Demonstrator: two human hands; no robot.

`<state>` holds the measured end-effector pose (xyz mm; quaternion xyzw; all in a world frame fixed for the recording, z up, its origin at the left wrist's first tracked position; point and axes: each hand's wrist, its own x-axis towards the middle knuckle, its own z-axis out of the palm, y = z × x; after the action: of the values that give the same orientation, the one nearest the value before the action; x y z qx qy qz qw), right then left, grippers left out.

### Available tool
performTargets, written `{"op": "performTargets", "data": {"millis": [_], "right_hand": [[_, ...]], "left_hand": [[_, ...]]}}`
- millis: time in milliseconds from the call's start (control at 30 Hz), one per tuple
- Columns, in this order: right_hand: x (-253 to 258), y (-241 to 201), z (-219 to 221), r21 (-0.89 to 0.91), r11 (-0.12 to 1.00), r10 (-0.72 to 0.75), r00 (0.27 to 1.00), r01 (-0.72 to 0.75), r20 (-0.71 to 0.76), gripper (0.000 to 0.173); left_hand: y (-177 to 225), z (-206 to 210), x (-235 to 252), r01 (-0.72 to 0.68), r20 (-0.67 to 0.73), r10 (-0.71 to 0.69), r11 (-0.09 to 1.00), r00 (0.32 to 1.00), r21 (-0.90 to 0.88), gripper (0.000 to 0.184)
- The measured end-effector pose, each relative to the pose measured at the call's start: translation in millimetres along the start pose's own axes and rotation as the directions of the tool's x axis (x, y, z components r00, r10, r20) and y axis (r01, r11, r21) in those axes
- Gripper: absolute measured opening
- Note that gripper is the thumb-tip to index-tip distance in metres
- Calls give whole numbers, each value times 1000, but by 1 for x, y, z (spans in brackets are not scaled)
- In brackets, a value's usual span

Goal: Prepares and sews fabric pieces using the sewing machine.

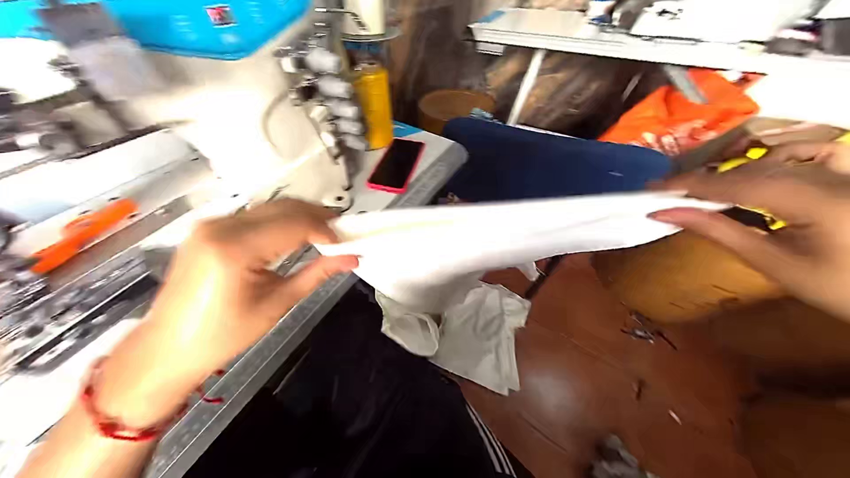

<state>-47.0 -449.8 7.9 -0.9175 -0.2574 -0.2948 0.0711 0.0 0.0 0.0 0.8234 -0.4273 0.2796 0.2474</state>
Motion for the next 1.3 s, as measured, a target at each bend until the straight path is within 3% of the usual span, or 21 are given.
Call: {"op": "performTargets", "data": {"millis": [100, 233, 367, 400, 433, 467, 500, 533, 567, 633, 733, 800, 900, 1000, 1067, 1133, 1167, 1200, 1233, 1267, 1300], "right_hand": [[-68, 9, 42, -24, 1000, 0, 998, 1, 55, 30], [-156, -3, 106, 180, 955, 180, 944, -235, 277, 20], [-191, -8, 140, 305, 796, 364, 816, -522, 449, 19], [-193, -4, 150, 317, 742, 421, 779, -590, 465, 20], [-195, 2, 160, 313, 684, 476, 728, -659, 492, 21], [-197, 9, 173, 297, 621, 518, 664, -725, 539, 21], [-201, 17, 188, 275, 564, 546, 601, -779, 583, 22], [-207, 24, 204, 248, 515, 568, 544, -820, 618, 22], [-213, 31, 220, 215, 476, 591, 491, -853, 640, 23], [-224, 44, 243, 162, 427, 640, 424, -890, 641, 23], [-234, 59, 253, 148, 423, 736, 434, -894, 520, 21], [-240, 64, 252, 156, 471, 771, 491, -868, 405, 18], [-249, 59, 256, 192, 484, 776, 520, -854, 358, 19], [-273, 45, 281, 182, 459, 764, 491, -869, 418, 20], [-287, 30, 299, 76, 406, 726, 372, -911, 579, 24], [-302, 11, 315, -84, 376, 615, 181, -923, 768, 32], [-308, 1, 322, -158, 364, 541, 71, -918, 838, 37], [-315, -9, 328, -207, 364, 474, -11, -908, 880, 39], [-321, -20, 332, -233, 378, 408, -65, -896, 911, 39], [-326, -30, 336, -238, 409, 342, -94, -881, 935, 39], [-328, -36, 337, -203, 459, 264, -86, -865, 961, 39]], "left_hand": [[-3, 91, -27, 3, 171, 11, 997, 985, -81, 21], [-6, 158, -80, 194, 476, -89, 965, 875, -176, 25], [-20, 199, -84, 365, 489, -157, 856, 858, -366, 19], [-23, 211, -77, 478, 550, -215, 785, 807, -395, 20], [-25, 224, -68, 619, 648, -284, 691, 707, -372, 22], [-28, 241, -58, 758, 756, -345, 583, 556, -292, 25], [-32, 262, -50, 851, 830, -378, 486, 411, -200, 28], [-37, 288, -44, 900, 863, -397, 414, 311, -133, 30], [-41, 314, -42, 922, 874, -411, 375, 259, -96, 31], [-48, 364, -44, 930, 866, -438, 358, 242, -79, 31], [-45, 409, -40, 934, 802, -515, 330, 302, -140, 29], [-40, 422, -39, 910, 732, -562, 361, 386, -202, 26], [-41, 430, -47, 868, 697, -548, 442, 462, -227, 27], [-44, 440, -59, 848, 776, -468, 505, 424, -159, 31], [-43, 444, -67, 802, 896, -315, 593, 312, -71, 37], [-36, 440, -79, 696, 984, -167, 714, 60, 79, 57], [-30, 436, -82, 623, 987, -143, 766, -72, 156, 64], [-23, 429, -82, 561, 977, -138, 802, -162, 206, 64], [-16, 421, -78, 514, 969, -136, 828, -204, 225, 59], [-10, 411, -73, 502, 971, -123, 838, -203, 212, 54], [-4, 398, -67, 522, 982, -108, 835, -154, 174, 49]]}}
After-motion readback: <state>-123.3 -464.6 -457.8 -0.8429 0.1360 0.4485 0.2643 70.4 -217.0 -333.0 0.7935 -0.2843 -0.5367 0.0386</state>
